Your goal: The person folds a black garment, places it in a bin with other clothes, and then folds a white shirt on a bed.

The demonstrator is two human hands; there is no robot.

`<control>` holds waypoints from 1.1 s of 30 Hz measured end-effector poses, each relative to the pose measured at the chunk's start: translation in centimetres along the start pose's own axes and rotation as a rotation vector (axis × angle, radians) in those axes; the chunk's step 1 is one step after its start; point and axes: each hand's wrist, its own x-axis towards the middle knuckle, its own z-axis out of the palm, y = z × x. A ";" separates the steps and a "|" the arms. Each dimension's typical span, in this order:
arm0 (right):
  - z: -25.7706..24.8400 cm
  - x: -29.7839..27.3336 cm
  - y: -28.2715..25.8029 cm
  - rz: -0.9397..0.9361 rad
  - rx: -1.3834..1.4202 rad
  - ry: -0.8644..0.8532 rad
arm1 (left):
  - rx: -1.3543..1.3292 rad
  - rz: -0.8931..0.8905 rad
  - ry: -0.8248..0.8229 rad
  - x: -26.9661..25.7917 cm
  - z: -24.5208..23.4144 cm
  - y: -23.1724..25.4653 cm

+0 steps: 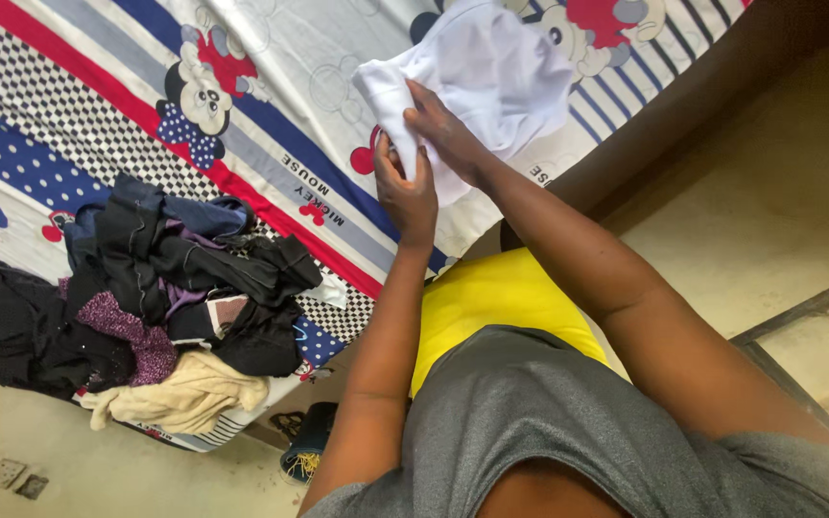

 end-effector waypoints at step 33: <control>-15.4 -3.2 7.4 -0.439 -1.411 0.229 | 0.514 0.503 -0.273 5.7 15.4 -6.4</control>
